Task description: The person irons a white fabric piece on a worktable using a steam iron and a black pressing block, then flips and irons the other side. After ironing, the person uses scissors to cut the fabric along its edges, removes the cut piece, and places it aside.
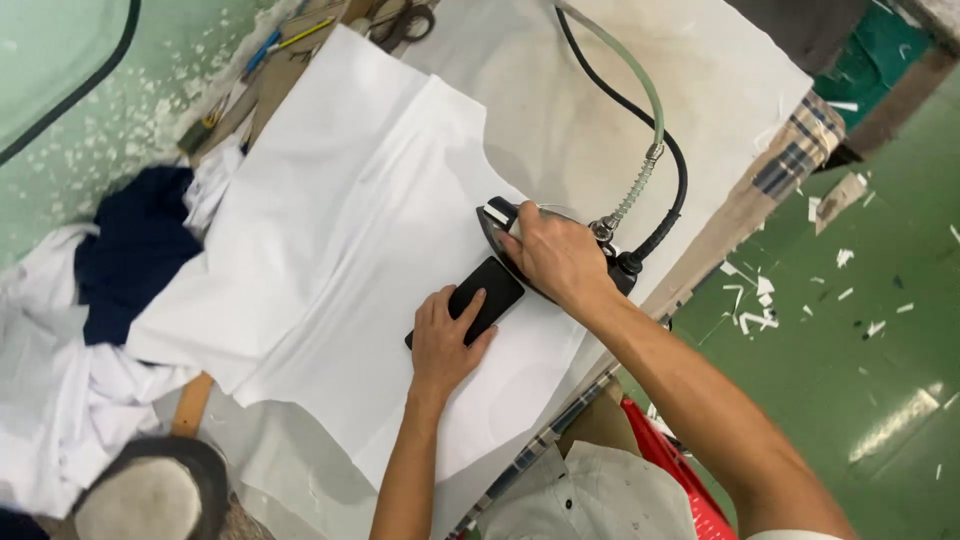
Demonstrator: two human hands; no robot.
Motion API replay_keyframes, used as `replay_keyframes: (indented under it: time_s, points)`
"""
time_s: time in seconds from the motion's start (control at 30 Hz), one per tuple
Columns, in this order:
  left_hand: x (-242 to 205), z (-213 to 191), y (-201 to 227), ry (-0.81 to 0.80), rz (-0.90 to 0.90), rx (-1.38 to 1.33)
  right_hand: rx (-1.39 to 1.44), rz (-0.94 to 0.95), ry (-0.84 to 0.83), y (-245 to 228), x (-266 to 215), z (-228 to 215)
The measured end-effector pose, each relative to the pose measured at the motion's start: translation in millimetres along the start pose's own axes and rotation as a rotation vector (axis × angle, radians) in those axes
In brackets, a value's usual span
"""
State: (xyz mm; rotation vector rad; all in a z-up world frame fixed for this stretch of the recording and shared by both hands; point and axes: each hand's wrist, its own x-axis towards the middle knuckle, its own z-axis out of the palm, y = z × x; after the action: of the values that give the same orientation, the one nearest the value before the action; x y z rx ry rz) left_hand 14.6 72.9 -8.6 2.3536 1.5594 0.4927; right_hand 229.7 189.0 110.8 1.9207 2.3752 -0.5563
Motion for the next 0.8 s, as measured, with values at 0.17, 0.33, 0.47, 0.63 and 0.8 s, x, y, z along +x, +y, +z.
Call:
replay_keyframes:
  time_s: [0.17,0.33,0.47,0.63,0.8]
  points:
    - [5.2,-4.1,1.7,0.010,-0.012,-0.007,0.093,0.088,-0.081,-3.2,0.9,-9.6]
    - [6.9,-10.0,4.4,0.007,0.000,-0.016,0.093,0.063,-0.036,0.8,-1.2,-7.6]
    - [7.6,-9.4,4.1,0.015,0.003,-0.040,0.153,0.059,-0.104,3.5,-1.7,-5.6]
    - [4.3,-5.7,1.8,-0.001,0.010,-0.025,0.196,0.164,-0.007,-3.9,-7.2,3.5]
    - [1.5,-7.1,-1.5,-0.055,0.013,0.017,0.117,0.260,0.096,3.0,-20.8,29.9]
